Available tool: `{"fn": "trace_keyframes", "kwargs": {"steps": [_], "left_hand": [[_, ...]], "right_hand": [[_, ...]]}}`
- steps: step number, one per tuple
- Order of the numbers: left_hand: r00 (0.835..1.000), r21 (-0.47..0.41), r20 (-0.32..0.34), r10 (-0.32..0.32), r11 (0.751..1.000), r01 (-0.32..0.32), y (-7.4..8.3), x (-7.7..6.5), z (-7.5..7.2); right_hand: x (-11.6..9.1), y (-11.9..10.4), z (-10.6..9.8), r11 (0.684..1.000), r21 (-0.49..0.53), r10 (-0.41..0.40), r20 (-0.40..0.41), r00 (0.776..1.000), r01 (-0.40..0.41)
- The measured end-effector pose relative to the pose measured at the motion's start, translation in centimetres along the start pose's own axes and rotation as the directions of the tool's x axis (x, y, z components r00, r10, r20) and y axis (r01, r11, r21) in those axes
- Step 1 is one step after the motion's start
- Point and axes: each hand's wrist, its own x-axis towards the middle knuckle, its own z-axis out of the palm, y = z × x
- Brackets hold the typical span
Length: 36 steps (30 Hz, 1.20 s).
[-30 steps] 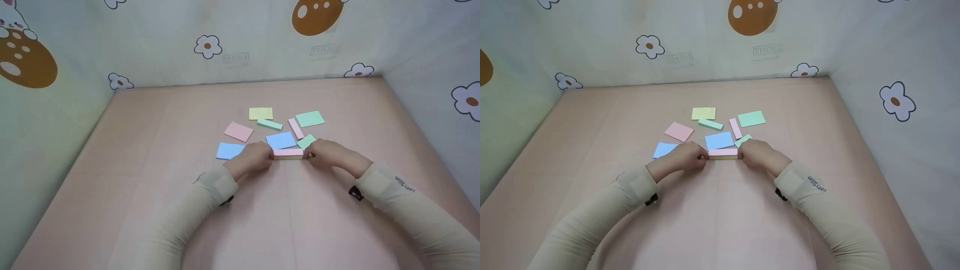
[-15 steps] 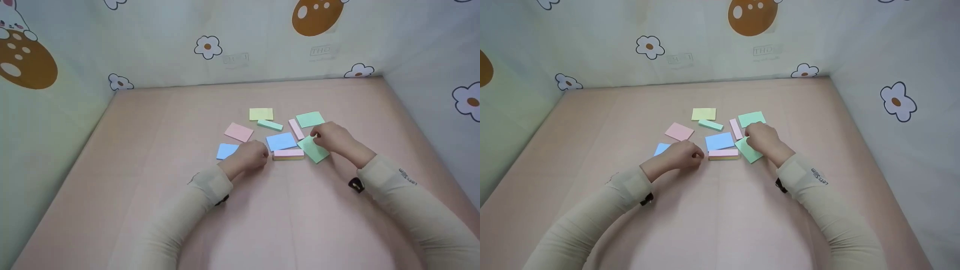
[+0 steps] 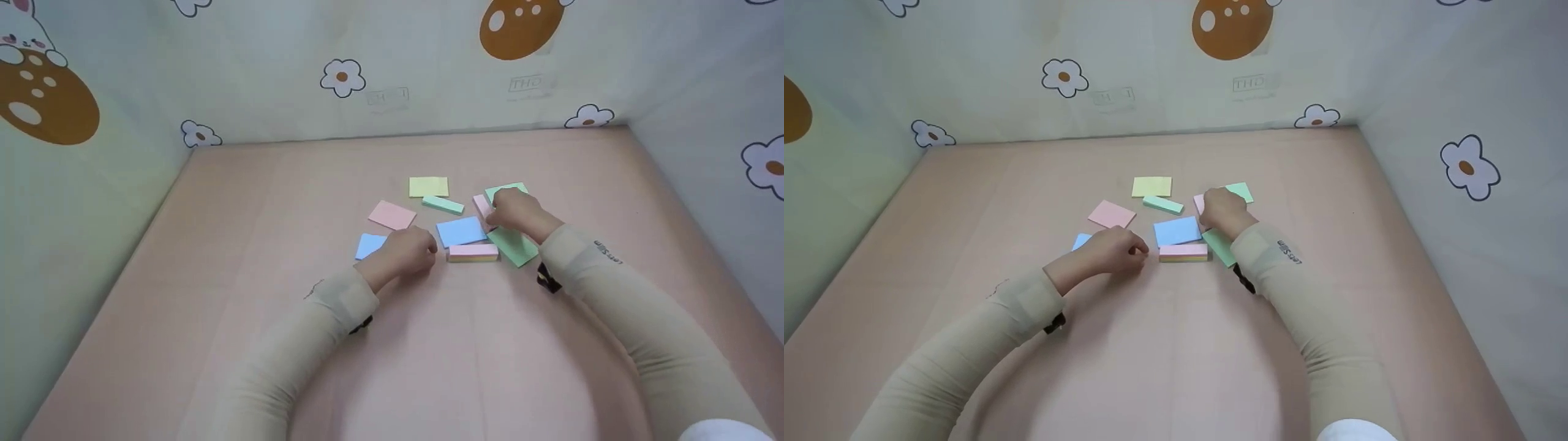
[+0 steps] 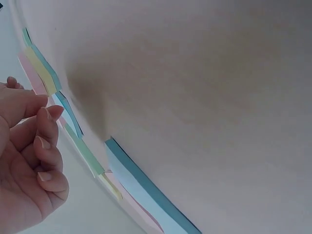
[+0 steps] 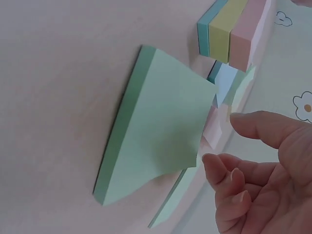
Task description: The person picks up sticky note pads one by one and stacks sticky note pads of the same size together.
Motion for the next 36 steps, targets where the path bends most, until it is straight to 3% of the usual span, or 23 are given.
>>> {"fn": "trace_keyframes", "kwargs": {"steps": [14, 19, 22, 25, 30, 32, 36], "left_hand": [[1.000, 0.042, -0.023, 0.002, 0.999, -0.001, -0.4, -0.3, 0.1], [0.999, 0.004, -0.024, -0.037, 0.999, 0.037, -0.3, -0.2, -0.2], [0.997, 0.000, -0.058, -0.048, 0.999, 0.048, -0.2, -0.1, -0.4], [0.994, 0.012, -0.102, -0.045, 0.999, 0.046, -0.1, 0.0, -0.4], [0.989, -0.003, -0.143, -0.035, 0.999, 0.035, 0.2, 0.1, -0.2], [0.989, -0.019, -0.145, -0.024, 1.000, 0.022, 0.3, 0.1, -0.1], [0.991, -0.040, -0.132, 0.014, 0.999, -0.020, 0.5, 0.2, 0.1]], "right_hand": [[0.6, -0.4, 1.4, 0.997, 0.060, 0.058, -0.030, 0.998, -0.056], [0.5, 0.4, 0.7, 0.985, 0.174, -0.001, -0.030, 1.000, 0.007], [-0.1, 0.9, 0.4, 0.969, 0.229, -0.081, -0.061, 0.995, 0.093], [-1.0, 1.4, 0.4, 0.948, 0.226, -0.206, -0.105, 0.973, 0.225], [-3.0, 2.0, 0.6, 0.883, 0.162, -0.418, -0.154, 0.895, 0.440], [-3.7, 2.1, 0.7, 0.862, 0.129, -0.469, -0.164, 0.868, 0.490], [-4.5, 2.2, 1.1, 0.842, 0.081, -0.518, -0.161, 0.840, 0.534]]}}
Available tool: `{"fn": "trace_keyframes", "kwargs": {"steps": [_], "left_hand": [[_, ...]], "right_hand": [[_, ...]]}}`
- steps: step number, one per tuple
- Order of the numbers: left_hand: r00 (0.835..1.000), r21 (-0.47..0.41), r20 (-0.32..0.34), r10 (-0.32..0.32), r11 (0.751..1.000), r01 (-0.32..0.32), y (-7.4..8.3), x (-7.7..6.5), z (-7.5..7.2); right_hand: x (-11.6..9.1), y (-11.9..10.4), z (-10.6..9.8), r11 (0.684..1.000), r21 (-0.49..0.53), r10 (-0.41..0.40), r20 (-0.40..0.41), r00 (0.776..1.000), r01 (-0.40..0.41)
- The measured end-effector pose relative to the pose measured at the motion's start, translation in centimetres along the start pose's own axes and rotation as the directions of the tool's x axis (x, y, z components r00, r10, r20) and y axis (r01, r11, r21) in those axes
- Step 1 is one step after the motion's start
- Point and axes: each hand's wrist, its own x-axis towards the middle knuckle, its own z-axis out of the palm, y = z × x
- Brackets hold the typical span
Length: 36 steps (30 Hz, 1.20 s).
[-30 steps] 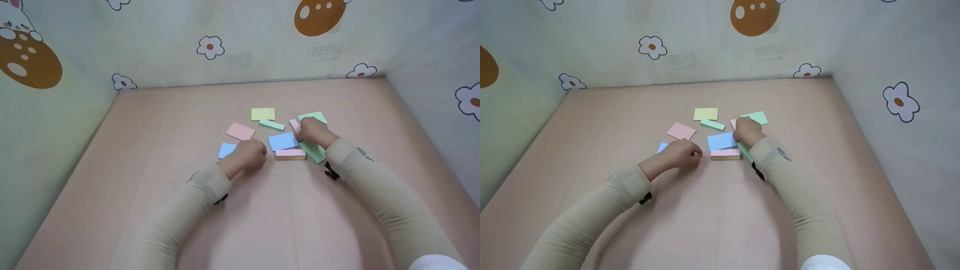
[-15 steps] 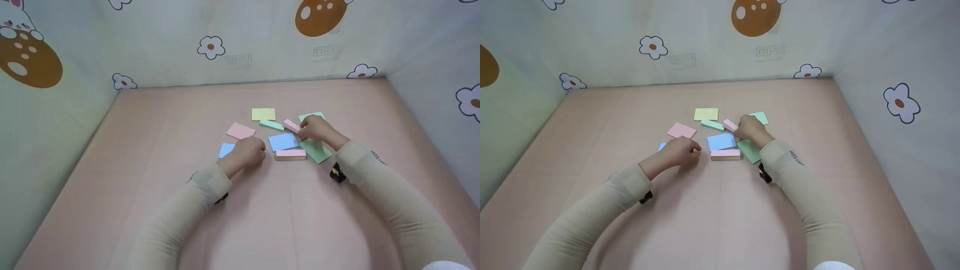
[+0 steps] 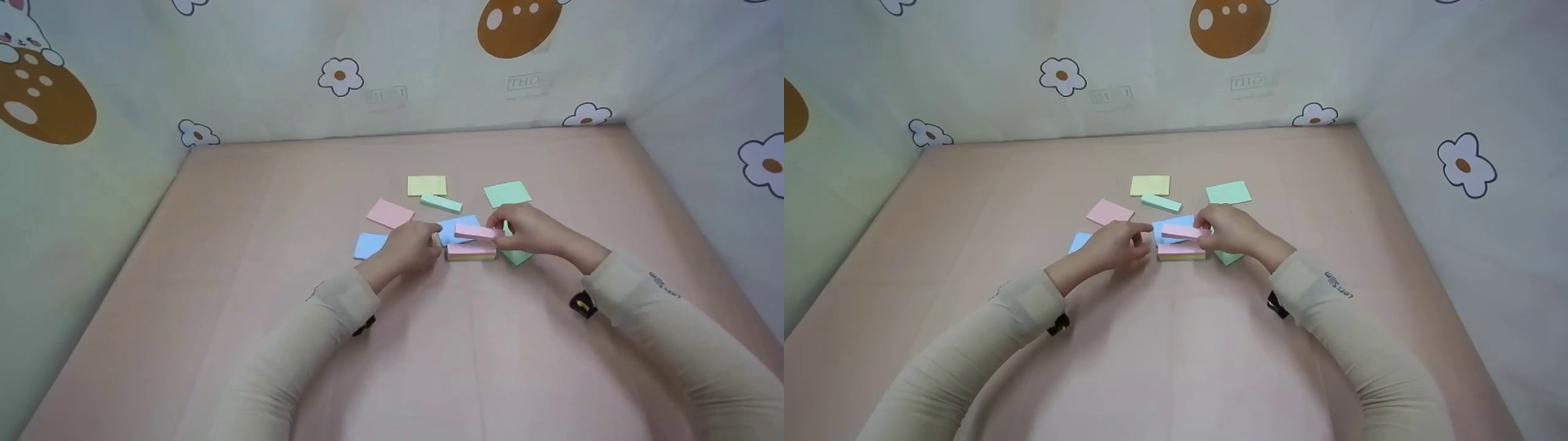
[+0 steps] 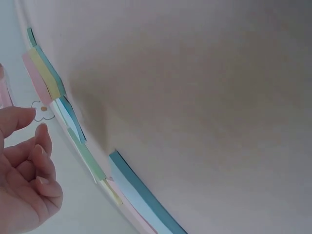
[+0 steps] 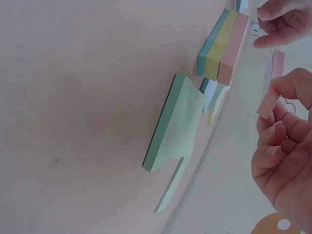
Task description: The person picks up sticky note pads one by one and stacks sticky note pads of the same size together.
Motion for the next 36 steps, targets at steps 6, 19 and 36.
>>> {"fn": "trace_keyframes", "kwargs": {"steps": [6, 19, 36], "left_hand": [[0.999, -0.002, 0.016, 0.028, 1.000, -0.028, 0.3, 0.0, 0.3], [0.999, -0.023, -0.012, 0.033, 0.999, -0.033, 0.6, 0.1, 0.9], [0.996, 0.010, -0.013, 0.086, 0.996, -0.086, 0.4, 0.3, 0.7]], "right_hand": [[-0.2, -0.4, 0.6, 0.999, -0.041, -0.010, 0.042, 0.999, 0.012], [0.3, -0.5, 1.3, 0.995, -0.099, 0.029, 0.098, 0.995, -0.019], [0.2, -0.5, 0.8, 0.996, -0.092, 0.017, 0.087, 0.996, -0.009]]}}
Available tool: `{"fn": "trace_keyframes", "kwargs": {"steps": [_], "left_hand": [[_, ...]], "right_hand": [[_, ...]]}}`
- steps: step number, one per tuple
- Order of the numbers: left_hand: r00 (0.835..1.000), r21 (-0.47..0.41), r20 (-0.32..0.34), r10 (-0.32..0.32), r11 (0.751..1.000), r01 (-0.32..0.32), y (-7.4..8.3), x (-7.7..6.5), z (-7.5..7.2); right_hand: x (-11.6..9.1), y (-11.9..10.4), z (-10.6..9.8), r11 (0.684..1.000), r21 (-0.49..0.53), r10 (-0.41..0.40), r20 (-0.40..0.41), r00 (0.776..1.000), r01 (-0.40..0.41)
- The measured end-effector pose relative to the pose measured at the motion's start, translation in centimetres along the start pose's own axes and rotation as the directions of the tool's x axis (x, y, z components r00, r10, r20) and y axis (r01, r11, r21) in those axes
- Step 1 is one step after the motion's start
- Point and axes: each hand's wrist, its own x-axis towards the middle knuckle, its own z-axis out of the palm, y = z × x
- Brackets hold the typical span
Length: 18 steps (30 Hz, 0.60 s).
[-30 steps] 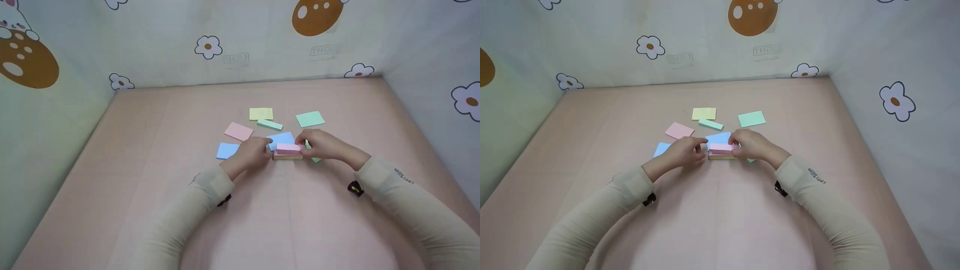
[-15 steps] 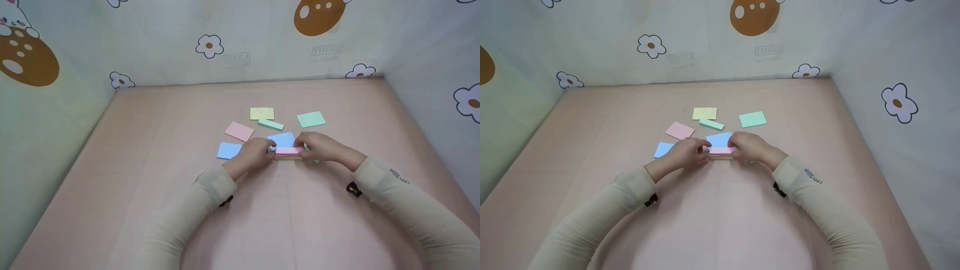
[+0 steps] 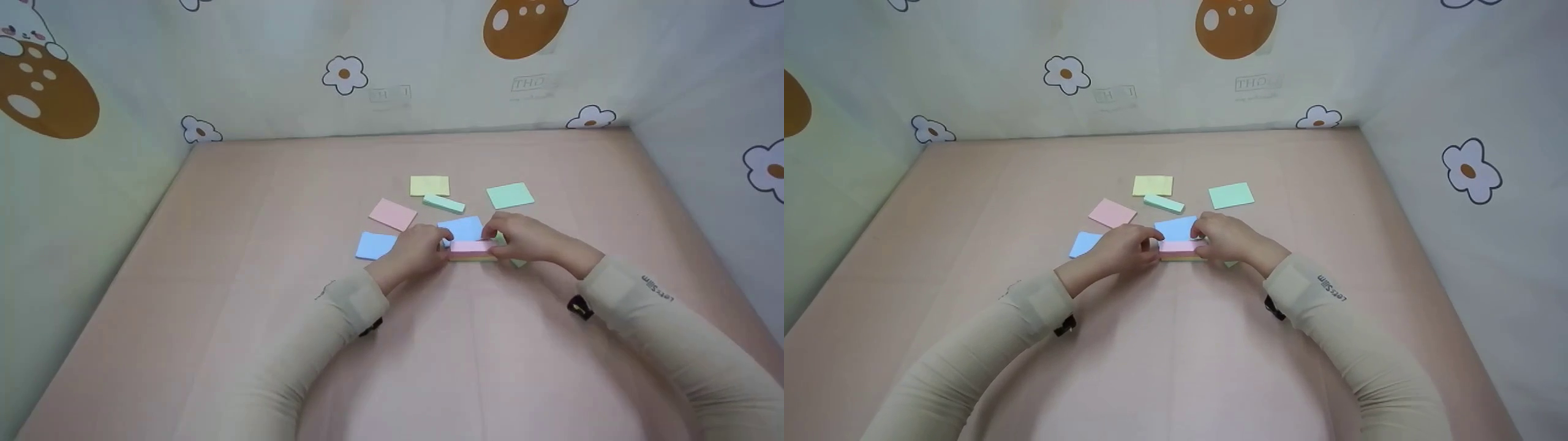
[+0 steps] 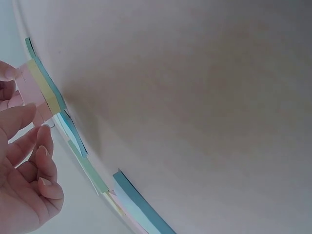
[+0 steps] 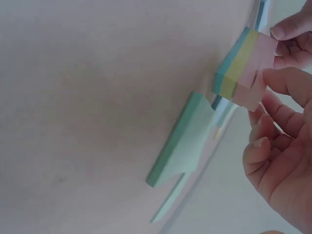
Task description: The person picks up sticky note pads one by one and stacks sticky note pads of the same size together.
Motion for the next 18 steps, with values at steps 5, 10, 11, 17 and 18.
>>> {"fn": "trace_keyframes", "kwargs": {"steps": [5, 10, 11, 17, 18], "left_hand": [[1.000, -0.011, 0.001, -0.002, 1.000, 0.002, -0.04, -0.09, -0.08], [1.000, -0.016, 0.005, -0.013, 1.000, 0.013, -0.08, 0.04, 0.01], [1.000, -0.016, 0.005, -0.013, 1.000, 0.013, -0.07, 0.07, 0.03], [1.000, -0.009, 0.004, -0.009, 1.000, 0.009, 0.04, 0.20, 0.11], [1.000, -0.011, 0.004, -0.010, 1.000, 0.010, 0.04, 0.21, 0.12]], "right_hand": [[-0.26, 0.29, -1.05, 0.999, -0.007, 0.049, 0.023, 0.999, -0.049], [-0.63, 0.39, -1.05, 0.997, -0.076, 0.033, 0.085, 0.996, -0.026], [-0.64, 0.35, -0.97, 0.995, -0.092, 0.034, 0.094, 0.995, -0.026], [-0.47, 0.04, -0.81, 0.989, -0.136, 0.076, 0.122, 0.990, -0.059], [-0.44, 0.02, -0.85, 0.988, -0.138, 0.081, 0.126, 0.989, -0.064]]}}
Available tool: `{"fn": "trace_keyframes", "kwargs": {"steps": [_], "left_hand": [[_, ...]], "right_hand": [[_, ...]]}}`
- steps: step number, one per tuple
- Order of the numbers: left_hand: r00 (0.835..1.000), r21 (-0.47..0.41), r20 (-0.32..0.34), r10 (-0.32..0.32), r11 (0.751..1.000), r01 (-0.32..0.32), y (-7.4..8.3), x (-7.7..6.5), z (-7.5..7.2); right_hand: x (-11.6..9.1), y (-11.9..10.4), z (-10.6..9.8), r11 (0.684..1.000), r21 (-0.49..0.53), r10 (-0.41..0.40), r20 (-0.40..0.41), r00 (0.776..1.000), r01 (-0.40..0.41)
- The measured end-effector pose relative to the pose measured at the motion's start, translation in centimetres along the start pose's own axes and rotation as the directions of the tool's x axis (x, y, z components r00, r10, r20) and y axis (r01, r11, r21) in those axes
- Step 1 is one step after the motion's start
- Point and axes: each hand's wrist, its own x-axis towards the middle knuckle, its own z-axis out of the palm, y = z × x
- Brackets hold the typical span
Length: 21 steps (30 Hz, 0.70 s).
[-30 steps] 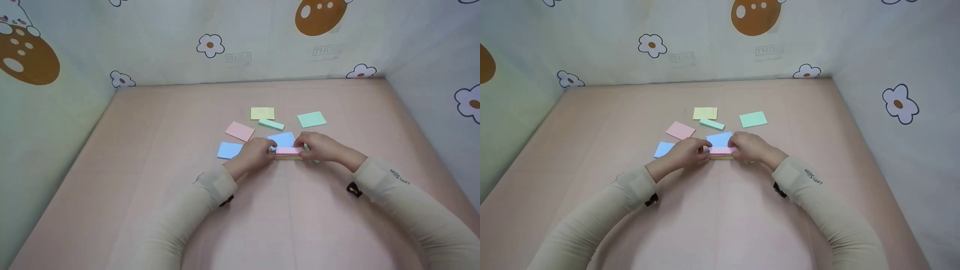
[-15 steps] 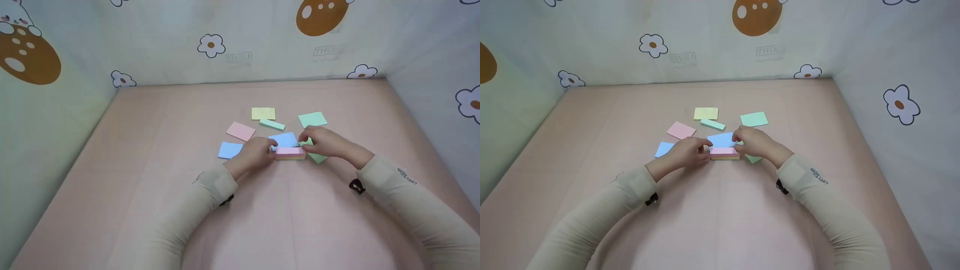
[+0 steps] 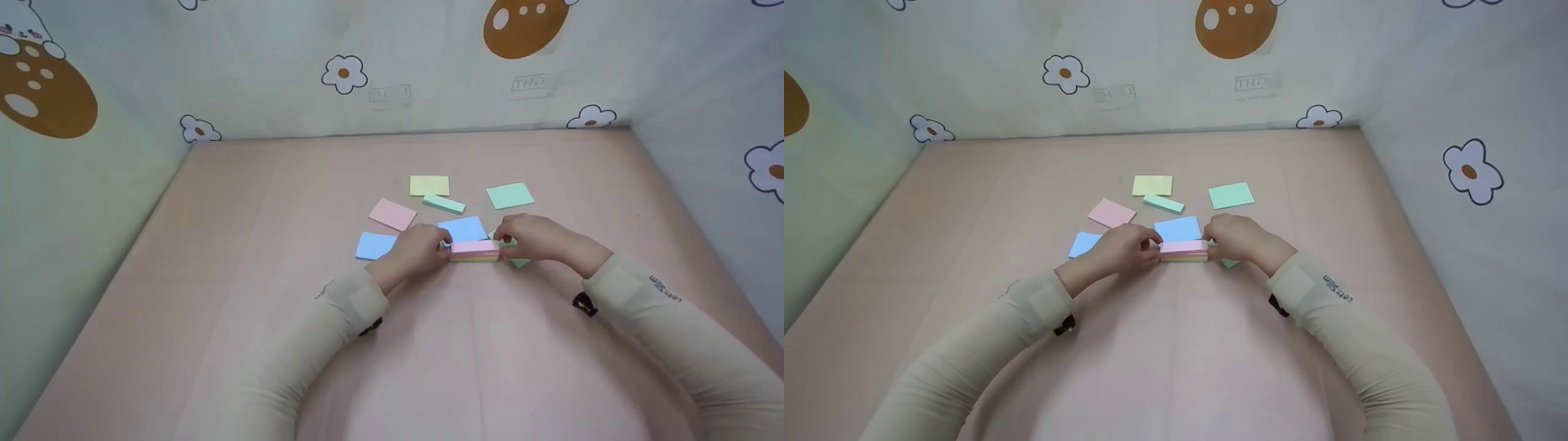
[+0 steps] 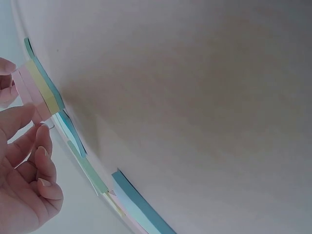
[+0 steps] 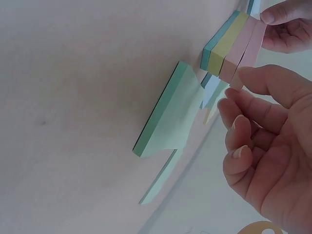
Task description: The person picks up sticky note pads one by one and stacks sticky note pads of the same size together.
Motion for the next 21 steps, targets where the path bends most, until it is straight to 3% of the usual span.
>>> {"fn": "trace_keyframes", "kwargs": {"steps": [11, 21], "left_hand": [[0.998, 0.007, -0.038, 0.042, 0.999, -0.041, -0.20, -0.27, -0.12], [0.999, 0.014, -0.039, 0.030, 0.999, -0.030, -0.13, -0.40, -0.14]], "right_hand": [[-0.06, 0.05, -0.01, 1.000, -0.019, -0.021, -0.013, 1.000, 0.021], [-0.24, 0.10, -0.32, 1.000, -0.005, -0.013, 0.004, 1.000, 0.013]]}}
